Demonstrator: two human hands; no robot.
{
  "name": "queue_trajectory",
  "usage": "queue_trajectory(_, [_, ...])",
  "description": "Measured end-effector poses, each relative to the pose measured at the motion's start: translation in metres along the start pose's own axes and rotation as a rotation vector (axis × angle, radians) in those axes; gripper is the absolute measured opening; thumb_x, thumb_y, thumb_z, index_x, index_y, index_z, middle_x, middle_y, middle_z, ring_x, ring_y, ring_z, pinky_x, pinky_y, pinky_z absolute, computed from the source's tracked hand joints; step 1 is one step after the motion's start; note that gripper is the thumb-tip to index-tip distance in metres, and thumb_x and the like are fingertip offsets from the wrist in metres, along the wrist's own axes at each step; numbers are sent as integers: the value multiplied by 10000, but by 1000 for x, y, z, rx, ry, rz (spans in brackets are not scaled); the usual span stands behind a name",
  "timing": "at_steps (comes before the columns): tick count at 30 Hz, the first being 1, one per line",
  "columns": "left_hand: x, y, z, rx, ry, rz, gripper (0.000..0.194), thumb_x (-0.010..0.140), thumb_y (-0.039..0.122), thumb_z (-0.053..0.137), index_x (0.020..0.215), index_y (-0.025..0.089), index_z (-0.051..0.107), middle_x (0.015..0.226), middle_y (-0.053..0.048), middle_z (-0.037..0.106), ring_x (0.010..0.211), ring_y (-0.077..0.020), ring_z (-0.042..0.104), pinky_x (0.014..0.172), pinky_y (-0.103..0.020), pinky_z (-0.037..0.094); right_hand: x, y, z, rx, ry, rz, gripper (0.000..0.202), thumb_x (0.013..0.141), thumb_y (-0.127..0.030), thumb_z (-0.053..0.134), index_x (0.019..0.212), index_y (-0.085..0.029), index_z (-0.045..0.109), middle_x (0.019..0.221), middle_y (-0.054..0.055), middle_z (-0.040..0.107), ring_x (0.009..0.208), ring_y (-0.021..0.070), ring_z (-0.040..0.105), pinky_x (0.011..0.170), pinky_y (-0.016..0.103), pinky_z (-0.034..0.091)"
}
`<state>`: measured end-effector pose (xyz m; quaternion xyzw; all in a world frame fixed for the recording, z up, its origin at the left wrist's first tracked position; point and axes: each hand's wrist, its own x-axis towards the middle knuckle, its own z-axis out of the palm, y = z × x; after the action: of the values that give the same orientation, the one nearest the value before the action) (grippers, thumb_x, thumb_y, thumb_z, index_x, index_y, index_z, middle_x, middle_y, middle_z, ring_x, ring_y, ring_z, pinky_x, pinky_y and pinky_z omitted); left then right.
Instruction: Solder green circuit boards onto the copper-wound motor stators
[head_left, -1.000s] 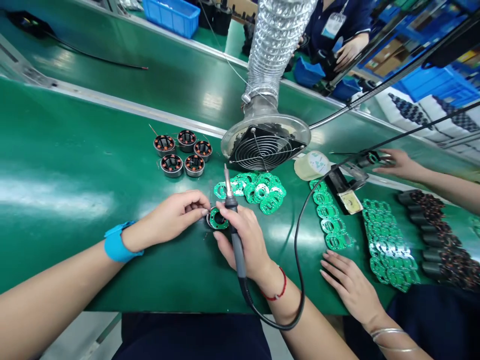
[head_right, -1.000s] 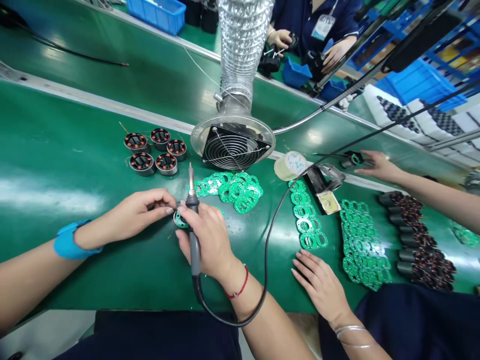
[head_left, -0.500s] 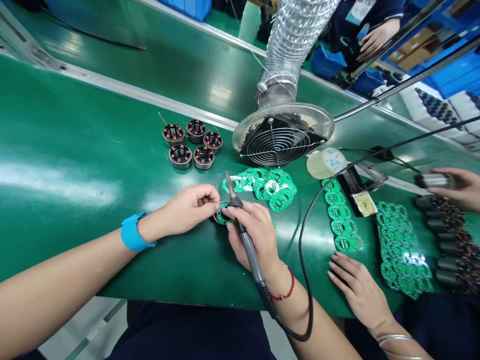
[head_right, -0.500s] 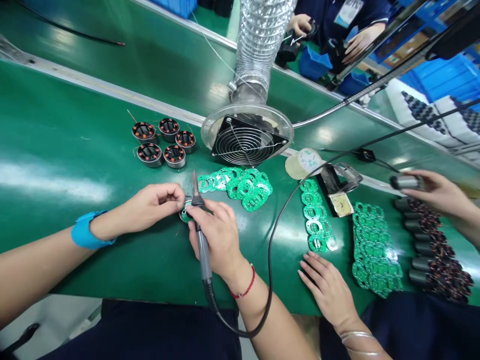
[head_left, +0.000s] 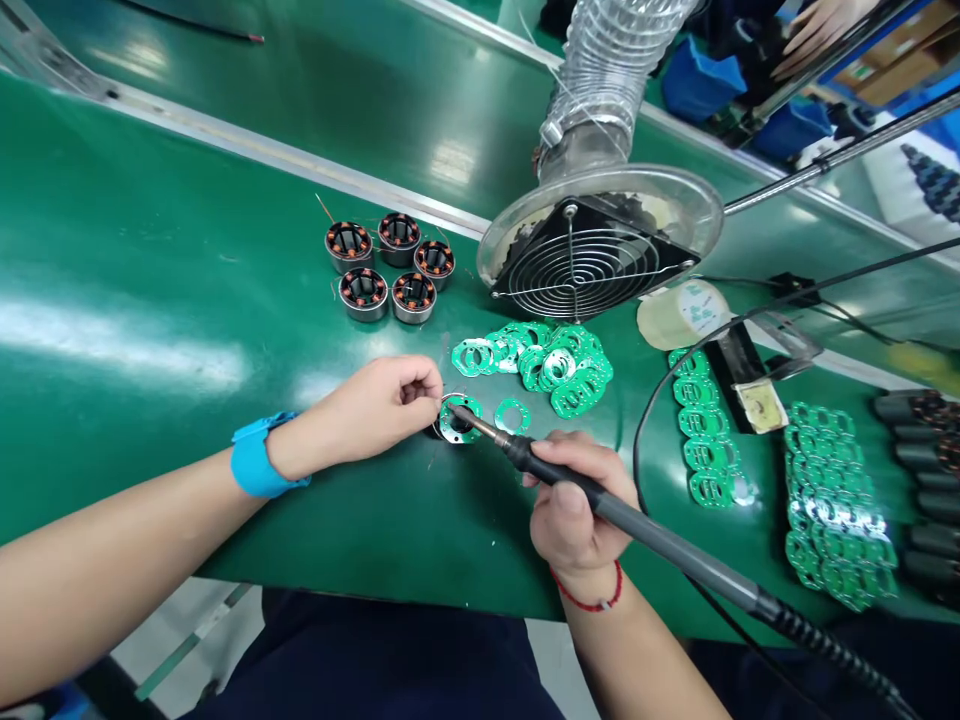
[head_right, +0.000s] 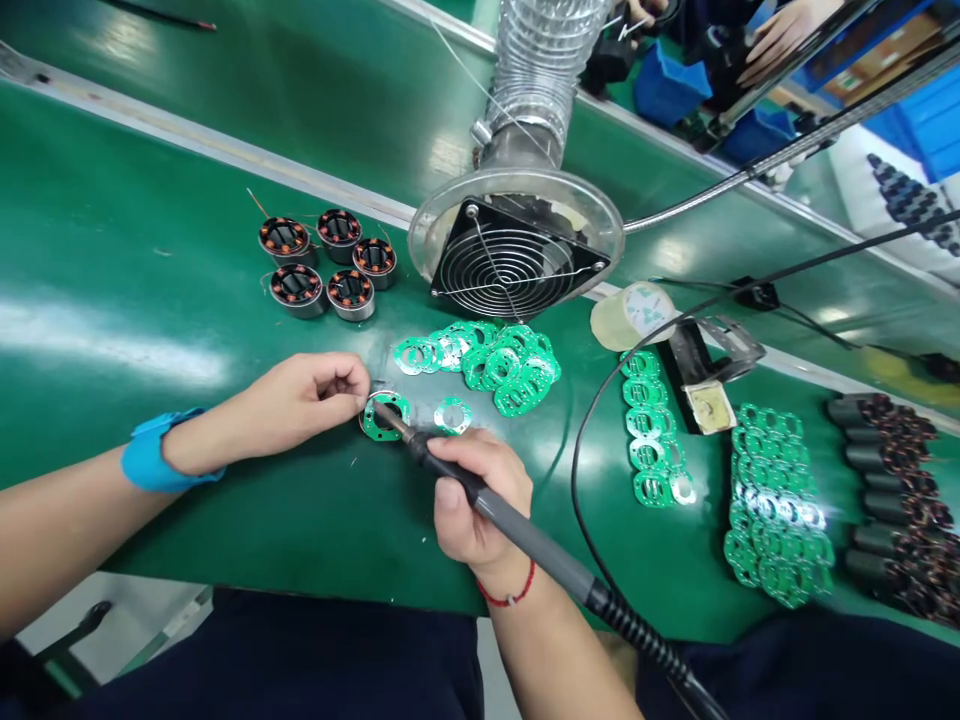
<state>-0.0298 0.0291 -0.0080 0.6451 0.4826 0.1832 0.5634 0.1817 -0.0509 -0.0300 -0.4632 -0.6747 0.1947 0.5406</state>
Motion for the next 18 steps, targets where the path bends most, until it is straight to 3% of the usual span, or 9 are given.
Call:
queue_trajectory(5, [2,1,0,4,-1,-20,106,699,286,466,685,194,515,581,61,456,545,-99,400,513,-245,316,-2,-1,1,-71,-54,15,275,974,-403,424,1002,-246,648,678,10,609,554,178,604,524,358,528])
queue_trajectory(12, [3,5,1,36,11,-42,95,681,289,466,652,201,488,563,66,430,534,-98,386,500,-250,309,3,-3,2,-16,7,-66,232,982,-363,487,1112,-267,655,721,-3,650,550,155,611,505,320,523])
queue_trajectory(15, [3,6,1,55,8,-47,84,680,282,470,651,203,479,561,69,423,533,-100,378,494,-255,296,7,-3,6,-34,-39,-3,361,992,-310,505,1350,-293,547,934,27,728,729,184,720,640,353,601])
queue_trajectory(18, [4,6,3,79,15,-48,86,692,276,477,648,203,469,567,66,426,545,-103,386,511,-264,304,13,-4,13,-83,-187,16,480,998,-242,484,1468,-309,407,1131,53,741,1015,217,723,869,414,595])
